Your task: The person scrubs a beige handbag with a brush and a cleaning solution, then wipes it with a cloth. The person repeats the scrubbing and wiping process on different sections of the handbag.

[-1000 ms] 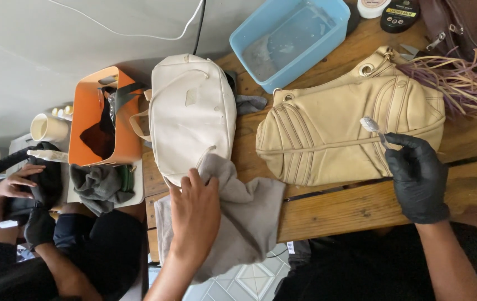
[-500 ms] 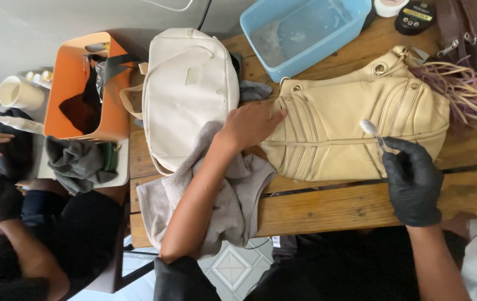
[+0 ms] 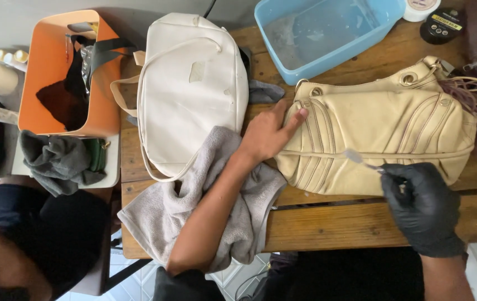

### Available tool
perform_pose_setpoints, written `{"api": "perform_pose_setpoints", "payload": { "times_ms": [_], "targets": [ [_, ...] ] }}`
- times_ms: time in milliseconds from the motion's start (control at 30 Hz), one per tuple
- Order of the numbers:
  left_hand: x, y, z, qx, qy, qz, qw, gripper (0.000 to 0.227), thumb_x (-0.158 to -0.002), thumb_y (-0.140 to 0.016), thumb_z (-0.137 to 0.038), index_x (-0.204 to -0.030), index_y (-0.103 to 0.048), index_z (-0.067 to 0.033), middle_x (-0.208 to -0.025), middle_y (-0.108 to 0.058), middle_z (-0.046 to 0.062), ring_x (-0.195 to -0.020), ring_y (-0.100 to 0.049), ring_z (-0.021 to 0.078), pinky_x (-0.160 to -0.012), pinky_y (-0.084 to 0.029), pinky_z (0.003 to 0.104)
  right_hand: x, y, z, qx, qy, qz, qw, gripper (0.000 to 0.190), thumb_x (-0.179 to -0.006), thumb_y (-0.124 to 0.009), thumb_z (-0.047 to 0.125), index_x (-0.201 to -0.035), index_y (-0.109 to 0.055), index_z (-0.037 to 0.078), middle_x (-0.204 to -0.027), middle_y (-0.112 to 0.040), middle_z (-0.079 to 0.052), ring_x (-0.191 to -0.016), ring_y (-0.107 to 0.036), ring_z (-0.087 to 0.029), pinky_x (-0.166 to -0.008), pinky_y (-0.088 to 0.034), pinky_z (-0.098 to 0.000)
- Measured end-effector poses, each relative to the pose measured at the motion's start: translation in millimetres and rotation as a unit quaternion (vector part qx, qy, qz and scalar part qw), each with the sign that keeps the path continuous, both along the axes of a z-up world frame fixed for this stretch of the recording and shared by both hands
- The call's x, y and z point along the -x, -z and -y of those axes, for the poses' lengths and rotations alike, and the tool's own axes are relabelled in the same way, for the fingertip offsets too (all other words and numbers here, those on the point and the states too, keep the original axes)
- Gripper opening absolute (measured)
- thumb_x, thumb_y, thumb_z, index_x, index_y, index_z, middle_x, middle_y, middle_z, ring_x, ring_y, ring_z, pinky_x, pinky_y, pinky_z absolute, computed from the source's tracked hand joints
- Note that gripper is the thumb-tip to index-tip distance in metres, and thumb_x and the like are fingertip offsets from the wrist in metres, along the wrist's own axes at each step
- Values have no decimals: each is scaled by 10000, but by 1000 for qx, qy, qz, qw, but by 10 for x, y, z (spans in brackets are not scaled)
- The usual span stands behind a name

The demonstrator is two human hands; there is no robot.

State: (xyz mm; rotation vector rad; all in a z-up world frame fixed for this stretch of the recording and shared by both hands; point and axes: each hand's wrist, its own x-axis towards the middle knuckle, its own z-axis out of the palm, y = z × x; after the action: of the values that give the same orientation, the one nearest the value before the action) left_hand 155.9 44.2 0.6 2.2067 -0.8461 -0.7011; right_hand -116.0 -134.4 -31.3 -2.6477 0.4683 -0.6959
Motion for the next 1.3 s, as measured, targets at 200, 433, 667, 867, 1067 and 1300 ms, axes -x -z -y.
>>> {"api": "perform_pose_setpoints", "payload": {
  "times_ms": [200, 433, 667, 867, 1067, 1300],
  "targets": [
    [-16, 174, -17, 174, -14, 77, 982, 485, -992, -462, -539, -803, -419, -94, -786, -464, 51, -746, -488, 209, -686, -398, 391, 271, 308, 343, -30, 121, 72, 990, 150, -1176, -723, -8, -1307, -709, -79, -1212, -729, -237, -1068, -696, -383, -978, -508, -459],
    [-87, 100, -71, 152, 2, -67, 986, 591, -945, -672, -429, -566, -362, -99, -807, -393, -4, -686, -407, 110, -668, -349, 300, 186, -51, 14, -137, 135, 31, 981, 365, -1091, -587, 94, -1447, -641, 38, -1163, -700, -139, -987, -649, -245, -966, -483, -366],
    [-275, 19, -280, 42, 248, -246, 936, 460, -967, -625, -438, -605, -466, -203, -606, -512, -35, -558, -494, 72, -524, -330, 227, 265, 45, 84, -144, 120, 75, 979, 320, -1115, -499, 46, -1417, -567, -35, -1413, -637, -226, -1248, -627, -338, -1110, -479, -434],
    [-221, -255, -277, -50, 266, -290, 918, 529, -890, -601, -512, -698, -768, -48, -723, -802, 81, -499, -598, 66, -500, -479, 197, 447, 274, 327, -75, 239, 11, 968, 396, -1124, -676, 157, -1503, -639, 48, -1105, -673, -170, -971, -644, -366, -897, -497, -490],
    [-100, -57, -174, 177, 42, -81, 980, 384, -978, -651, -379, -699, -559, -131, -641, -514, -34, -587, -417, 68, -573, -350, 247, 558, 351, 385, -59, 269, -43, 960, 422, -1100, -653, 275, -1459, -669, 53, -1252, -728, -224, -1112, -675, -455, -922, -506, -526],
    [121, -183, 107, 68, 150, -181, 970, 545, -955, -541, -455, -1317, -594, -52, -1224, -712, 67, -1112, -682, 188, -912, -573, 302, 410, 471, 442, -75, 232, -12, 970, 376, -1060, -654, 335, -1313, -709, 62, -1158, -760, -183, -1073, -712, -409, -916, -539, -484]
  ]
}}
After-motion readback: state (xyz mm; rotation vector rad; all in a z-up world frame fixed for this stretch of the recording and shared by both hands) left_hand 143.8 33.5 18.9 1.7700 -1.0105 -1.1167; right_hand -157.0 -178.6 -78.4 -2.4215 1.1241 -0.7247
